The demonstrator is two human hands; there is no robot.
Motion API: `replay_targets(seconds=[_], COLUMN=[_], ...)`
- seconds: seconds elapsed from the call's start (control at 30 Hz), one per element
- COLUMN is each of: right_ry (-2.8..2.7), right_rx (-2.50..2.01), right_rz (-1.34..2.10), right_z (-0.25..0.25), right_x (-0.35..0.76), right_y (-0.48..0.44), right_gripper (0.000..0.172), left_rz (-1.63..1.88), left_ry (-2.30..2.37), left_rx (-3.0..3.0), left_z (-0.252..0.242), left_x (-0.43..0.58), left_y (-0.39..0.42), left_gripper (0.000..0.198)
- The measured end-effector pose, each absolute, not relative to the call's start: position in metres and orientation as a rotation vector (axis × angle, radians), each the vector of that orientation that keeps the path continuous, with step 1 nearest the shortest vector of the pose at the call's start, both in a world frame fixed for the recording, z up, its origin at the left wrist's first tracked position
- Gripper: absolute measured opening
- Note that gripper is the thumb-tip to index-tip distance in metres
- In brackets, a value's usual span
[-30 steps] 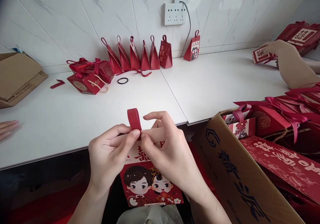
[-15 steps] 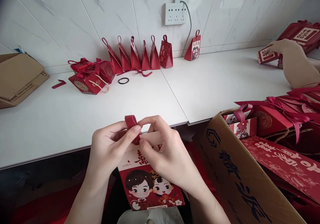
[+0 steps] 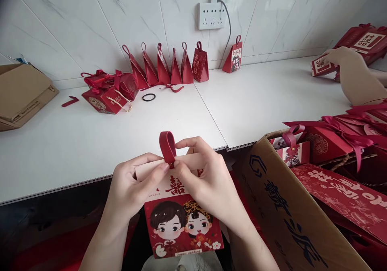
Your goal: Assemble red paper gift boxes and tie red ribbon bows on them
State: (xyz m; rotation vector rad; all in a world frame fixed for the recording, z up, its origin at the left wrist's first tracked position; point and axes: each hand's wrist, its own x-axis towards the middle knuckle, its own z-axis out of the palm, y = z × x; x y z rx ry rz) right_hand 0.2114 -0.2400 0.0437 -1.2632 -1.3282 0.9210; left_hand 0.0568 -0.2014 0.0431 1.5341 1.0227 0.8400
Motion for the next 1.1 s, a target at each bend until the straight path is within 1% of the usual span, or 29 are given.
replay_targets(seconds=[0.13,0.27,0.33,0.47,0.63,0.77,0.9,0.93,0.97,1.03,1.07,1.1], right_ry=[-1.322,-1.371,-1.391,-1.420,-1.436,-1.450,-1.434,-1.428,-1.430,-1.453,-1.470,-1.488], right_rx=[-1.257,-1.267,-1.258,-1.208,-1.187,-1.186,-1.215,-1.236,-1.267,-1.344,-1.377,-1.398], right_rz=[0.980,0.987,0.973,0.957,0.952,0.958,1.020,1.041,1.054,1.055,1.053,1.058], right_z=[0.045,0.047,0.046,0.043,0.045,0.044,0.038,0.036,0.033,0.029,0.028,0.027], right_x=[0.211,0.211,0.210,0.207,0.205,0.209,0.218,0.220,0.221,0.223,0.224,0.224], right_y=[-0.240,-0.242,-0.242,-0.242,-0.241,-0.240,-0.242,-0.243,-0.244,-0.246,-0.248,-0.249], right_gripper=[0.021,0.022,0.025,0.034,0.032,0.033,0.046,0.045,0.039,0.021,0.019,0.021], left_rz=[0.871,0.786,0.793,0.894,1.122,1.141,1.160,1.184,1.193,1.133,1.079,1.036], left_ry=[0.982,0.922,0.915,1.019,1.080,1.054,1.087,1.096,1.093,1.050,1.028,1.016], left_rx=[1.517,1.494,1.497,1.554,1.553,1.533,1.486,1.461,1.444,1.447,1.456,1.460], left_z=[0.041,0.047,0.049,0.048,0.043,0.045,0.047,0.047,0.046,0.044,0.042,0.041], left_x=[0.057,0.056,0.056,0.060,0.068,0.071,0.068,0.067,0.066,0.065,0.064,0.063], left_y=[-0.201,-0.196,-0.195,-0.198,-0.207,-0.206,-0.200,-0.198,-0.196,-0.193,-0.190,-0.188], left_gripper=[0.022,0.017,0.017,0.016,0.018,0.018,0.015,0.015,0.015,0.013,0.012,0.013])
